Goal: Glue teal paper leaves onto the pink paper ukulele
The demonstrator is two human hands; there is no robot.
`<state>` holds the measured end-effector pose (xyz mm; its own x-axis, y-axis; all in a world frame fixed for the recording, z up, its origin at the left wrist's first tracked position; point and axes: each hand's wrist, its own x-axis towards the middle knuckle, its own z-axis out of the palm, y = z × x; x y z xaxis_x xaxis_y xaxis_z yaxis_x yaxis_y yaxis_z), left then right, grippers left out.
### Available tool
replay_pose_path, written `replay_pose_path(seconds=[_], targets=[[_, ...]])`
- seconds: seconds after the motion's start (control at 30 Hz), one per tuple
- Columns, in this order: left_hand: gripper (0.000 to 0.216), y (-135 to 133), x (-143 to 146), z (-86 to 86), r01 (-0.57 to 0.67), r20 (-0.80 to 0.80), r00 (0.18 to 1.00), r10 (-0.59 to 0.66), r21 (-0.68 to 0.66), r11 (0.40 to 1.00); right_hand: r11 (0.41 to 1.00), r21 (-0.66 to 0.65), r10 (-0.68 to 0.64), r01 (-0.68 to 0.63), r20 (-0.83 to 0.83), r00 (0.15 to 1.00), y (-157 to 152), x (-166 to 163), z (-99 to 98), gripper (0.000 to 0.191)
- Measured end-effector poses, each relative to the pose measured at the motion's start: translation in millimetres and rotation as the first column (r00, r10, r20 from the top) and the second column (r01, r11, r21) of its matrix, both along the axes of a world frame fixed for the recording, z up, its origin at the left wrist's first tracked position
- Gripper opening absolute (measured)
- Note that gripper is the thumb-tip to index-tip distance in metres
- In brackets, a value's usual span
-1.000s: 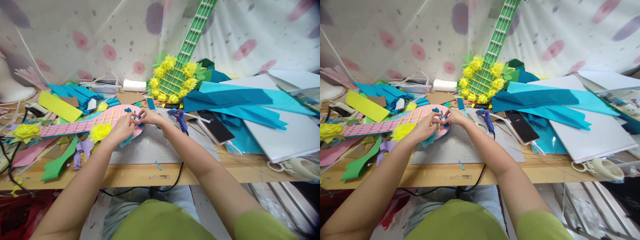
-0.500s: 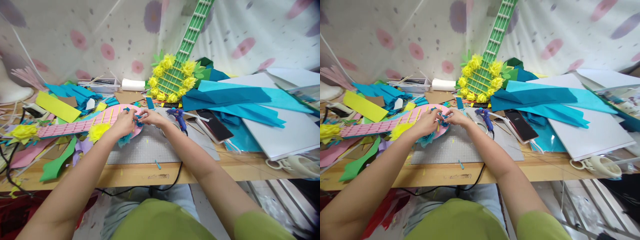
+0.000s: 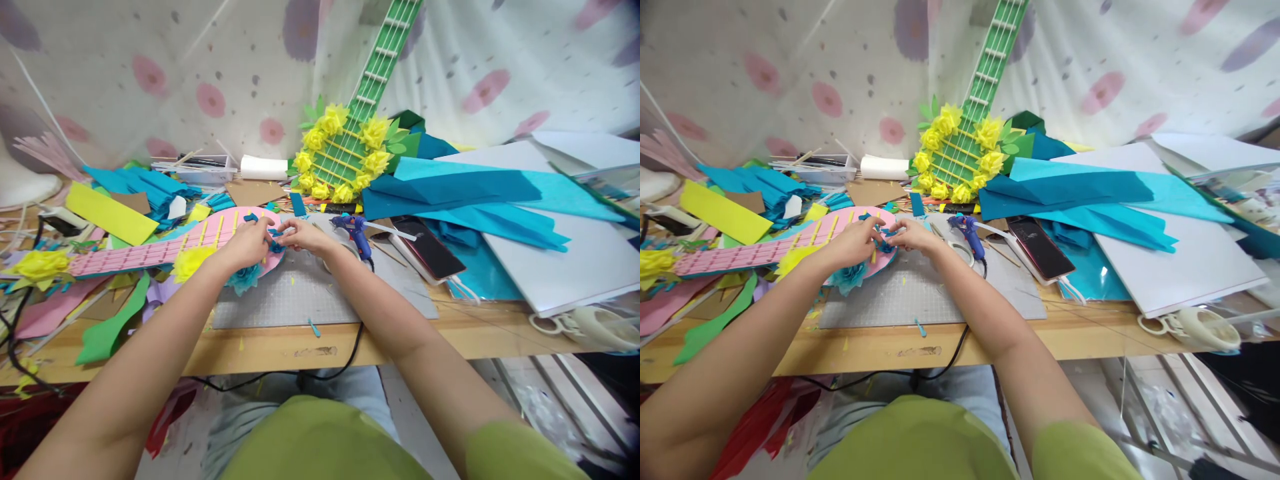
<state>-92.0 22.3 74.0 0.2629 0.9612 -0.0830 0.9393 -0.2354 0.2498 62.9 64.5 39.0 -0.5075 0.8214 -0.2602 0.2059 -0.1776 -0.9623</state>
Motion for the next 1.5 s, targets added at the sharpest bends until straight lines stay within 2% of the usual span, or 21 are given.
replay_pose_path(seconds=[0.17,0.27,0.43,0.53,0.9,1.03,1.23,1.5], targets=[[0.061,1.1,-0.9,1.3,-0.027,0.043,0.999,0.029,-0.031,0.999,0.994,0.105,-0.026,0.022,0.033,0.999,-3.9,7.8,0.1,0.027],[0.063,2.6,-1.4,1.4,-0.040,0.086,0.995,0.046,-0.076,0.996,0.981,0.190,0.029,-0.029,0.001,1.000,-4.1,11.0,-7.5,0.032],[0.064,5.4,-2.6,1.4,-0.022,0.118,0.992,0.037,-0.126,0.992,0.919,0.386,0.051,-0.079,0.083,0.995,-4.2,8.0,-17.7,0.036],[0.065,6.3,-3.4,2.4,-0.014,0.114,0.993,0.030,-0.137,0.991,0.891,0.443,0.043,-0.098,0.133,0.990,-6.4,5.2,-16.9,0.036],[0.063,11.7,-2.5,6.9,-0.040,0.015,0.999,0.043,-0.169,0.985,0.899,0.432,0.041,-0.071,0.077,0.996,-9.7,6.1,-19.4,0.036],[0.063,11.3,-2.2,9.1,-0.057,0.068,0.995,0.074,-0.221,0.974,0.903,0.423,0.044,-0.070,0.071,0.996,-8.6,6.3,-20.2,0.036],[0.062,10.8,-7.7,12.7,-0.036,0.152,0.986,0.069,-0.209,0.977,0.912,0.408,0.045,-0.051,0.024,0.999,-4.3,6.2,-23.7,0.036],[0.063,9.2,-9.2,18.2,-0.052,0.158,0.984,0.084,-0.200,0.978,0.907,0.419,0.060,-0.042,-0.029,0.998,-4.1,6.6,-24.2,0.036]])
